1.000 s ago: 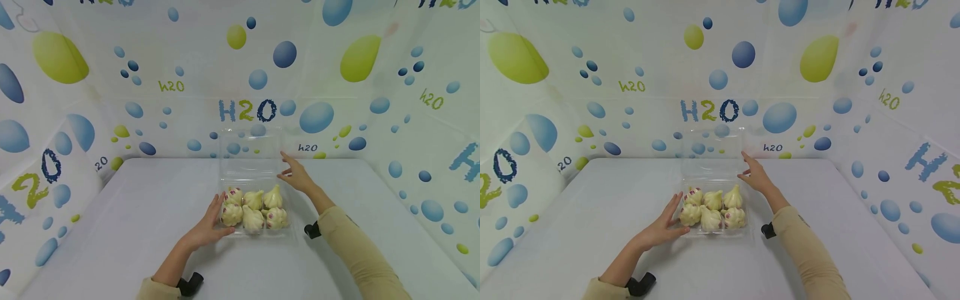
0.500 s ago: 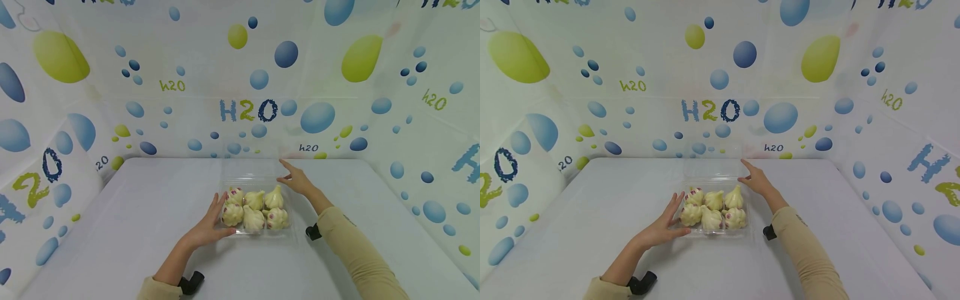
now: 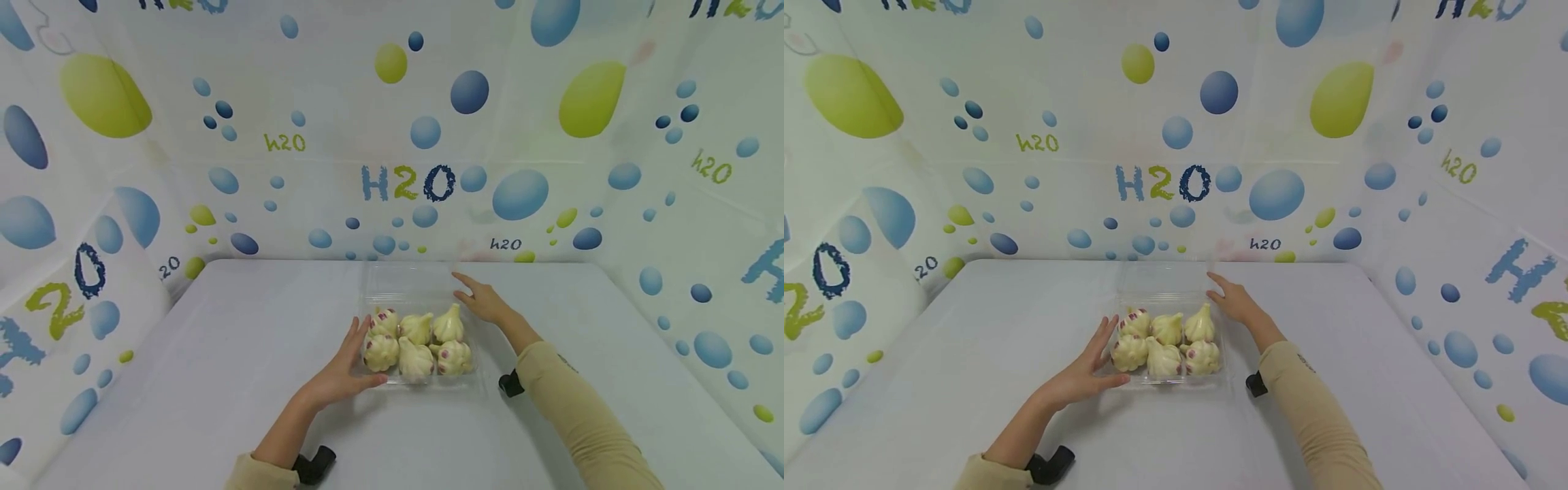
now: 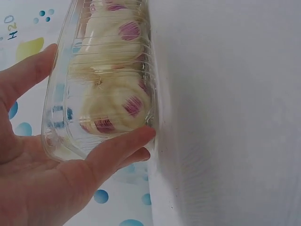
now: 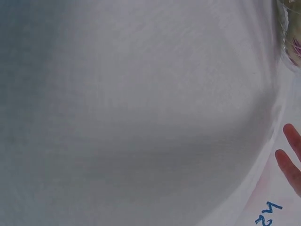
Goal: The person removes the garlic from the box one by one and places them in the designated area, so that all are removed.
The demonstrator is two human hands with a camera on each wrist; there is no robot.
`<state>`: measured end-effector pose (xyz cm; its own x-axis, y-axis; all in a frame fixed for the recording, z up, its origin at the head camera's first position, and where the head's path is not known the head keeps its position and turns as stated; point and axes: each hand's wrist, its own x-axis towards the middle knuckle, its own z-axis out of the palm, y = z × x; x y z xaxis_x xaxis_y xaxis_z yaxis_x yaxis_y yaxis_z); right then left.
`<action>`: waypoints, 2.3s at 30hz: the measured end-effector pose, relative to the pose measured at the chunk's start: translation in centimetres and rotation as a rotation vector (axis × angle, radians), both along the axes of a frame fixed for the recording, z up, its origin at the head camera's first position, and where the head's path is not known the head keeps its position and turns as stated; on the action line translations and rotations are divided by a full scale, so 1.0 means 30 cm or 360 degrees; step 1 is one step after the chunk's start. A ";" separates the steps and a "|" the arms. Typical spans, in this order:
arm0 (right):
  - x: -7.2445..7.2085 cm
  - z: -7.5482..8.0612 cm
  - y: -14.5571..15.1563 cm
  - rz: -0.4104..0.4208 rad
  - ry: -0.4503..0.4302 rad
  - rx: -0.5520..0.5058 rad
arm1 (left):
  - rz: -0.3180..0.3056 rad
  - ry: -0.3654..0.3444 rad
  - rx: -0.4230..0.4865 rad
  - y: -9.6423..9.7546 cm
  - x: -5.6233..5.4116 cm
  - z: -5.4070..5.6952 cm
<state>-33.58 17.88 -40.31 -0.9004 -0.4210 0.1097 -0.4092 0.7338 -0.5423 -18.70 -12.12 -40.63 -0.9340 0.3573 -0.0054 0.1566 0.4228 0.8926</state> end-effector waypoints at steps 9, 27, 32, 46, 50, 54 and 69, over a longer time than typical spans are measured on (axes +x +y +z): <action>0.007 -0.003 -0.003 -0.0042 -0.0024 0.0021 | 0.0010 -0.0055 0.0102 0.006 -0.001 -0.005; 0.058 0.068 0.023 -0.0026 0.0061 -0.0132 | 0.0012 -0.0061 0.0074 0.000 -0.009 -0.013; 0.073 0.073 0.026 -0.0011 0.0052 -0.0185 | 0.0009 -0.0063 0.0066 -0.001 -0.007 -0.009; 0.105 0.080 0.019 0.0054 0.0118 -0.0188 | 0.0008 -0.0079 0.0065 -0.001 -0.002 -0.004; 0.116 0.090 0.010 0.0069 0.0123 -0.0188 | 0.0008 -0.0077 0.0072 -0.001 -0.001 -0.002; 0.122 0.097 0.002 0.0089 0.0134 -0.0198 | 0.0008 -0.0075 0.0083 -0.001 -0.002 -0.002; 0.167 0.122 -0.057 0.0150 0.0112 -0.0232 | 0.0010 -0.0080 0.0088 -0.003 -0.008 -0.014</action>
